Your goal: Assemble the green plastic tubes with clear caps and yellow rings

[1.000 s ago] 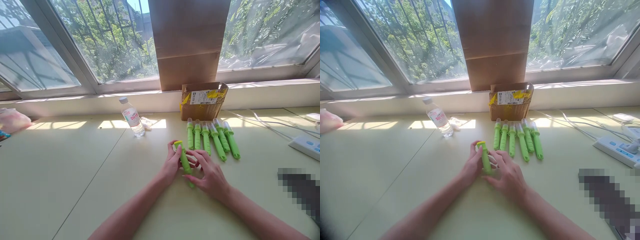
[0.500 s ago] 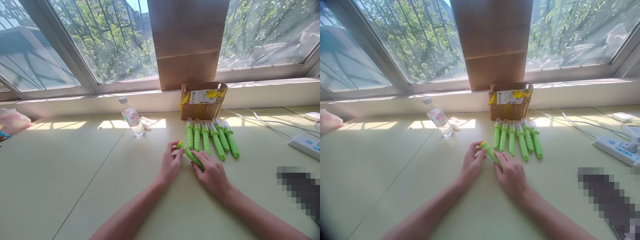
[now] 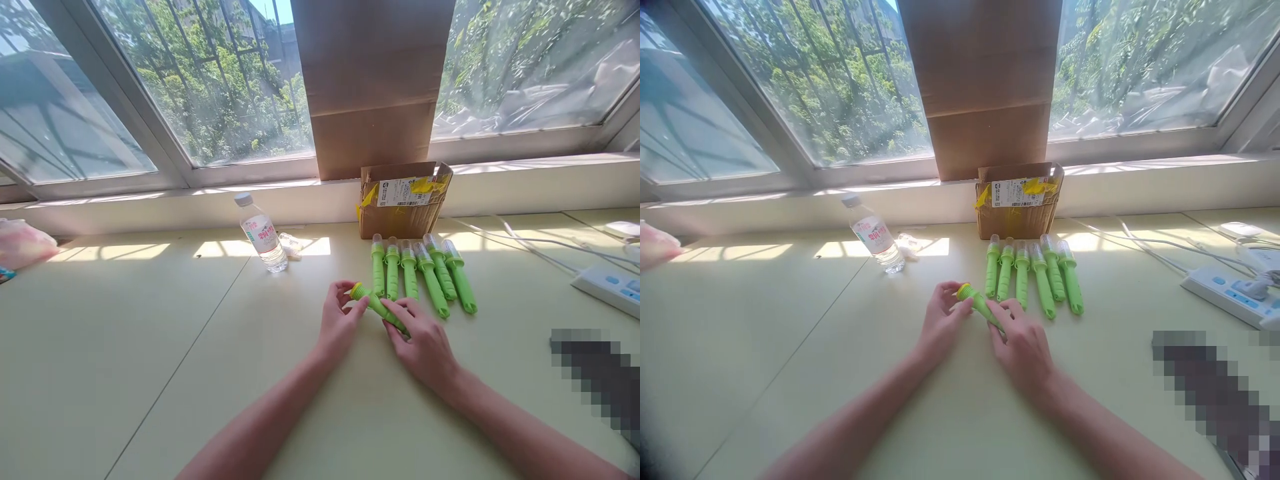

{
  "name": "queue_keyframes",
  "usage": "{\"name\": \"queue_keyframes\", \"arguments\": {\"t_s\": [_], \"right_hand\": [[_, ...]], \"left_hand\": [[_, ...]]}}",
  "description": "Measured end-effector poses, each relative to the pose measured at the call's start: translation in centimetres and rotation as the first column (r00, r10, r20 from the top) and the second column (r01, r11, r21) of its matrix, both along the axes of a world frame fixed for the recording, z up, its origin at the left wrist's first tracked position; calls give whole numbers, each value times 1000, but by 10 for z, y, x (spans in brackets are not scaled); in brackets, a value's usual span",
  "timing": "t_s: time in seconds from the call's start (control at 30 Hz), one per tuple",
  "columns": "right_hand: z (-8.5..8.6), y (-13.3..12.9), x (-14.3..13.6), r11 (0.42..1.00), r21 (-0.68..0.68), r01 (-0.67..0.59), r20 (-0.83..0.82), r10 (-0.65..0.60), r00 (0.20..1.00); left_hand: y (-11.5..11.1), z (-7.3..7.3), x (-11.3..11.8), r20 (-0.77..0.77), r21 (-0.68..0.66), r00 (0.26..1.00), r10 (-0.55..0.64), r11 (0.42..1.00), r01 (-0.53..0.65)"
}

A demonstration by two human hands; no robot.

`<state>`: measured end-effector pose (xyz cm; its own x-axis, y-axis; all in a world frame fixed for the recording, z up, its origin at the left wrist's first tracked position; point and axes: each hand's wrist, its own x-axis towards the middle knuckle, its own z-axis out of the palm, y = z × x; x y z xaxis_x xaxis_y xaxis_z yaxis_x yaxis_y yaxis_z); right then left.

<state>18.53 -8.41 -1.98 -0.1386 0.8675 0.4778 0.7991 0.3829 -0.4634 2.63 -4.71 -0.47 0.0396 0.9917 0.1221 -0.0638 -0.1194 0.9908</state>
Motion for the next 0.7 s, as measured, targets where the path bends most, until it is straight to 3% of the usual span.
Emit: {"name": "queue_keyframes", "arguments": {"t_s": [0.5, 0.7], "right_hand": [[-1, 1, 2, 999, 37, 8, 45, -10, 999], [-1, 1, 3, 999, 48, 10, 39, -12, 999]], "left_hand": [[7, -1, -3, 101, -122, 995, -19, 992, 31], [8, -3, -4, 67, -108, 998, -7, 994, 14]]}}
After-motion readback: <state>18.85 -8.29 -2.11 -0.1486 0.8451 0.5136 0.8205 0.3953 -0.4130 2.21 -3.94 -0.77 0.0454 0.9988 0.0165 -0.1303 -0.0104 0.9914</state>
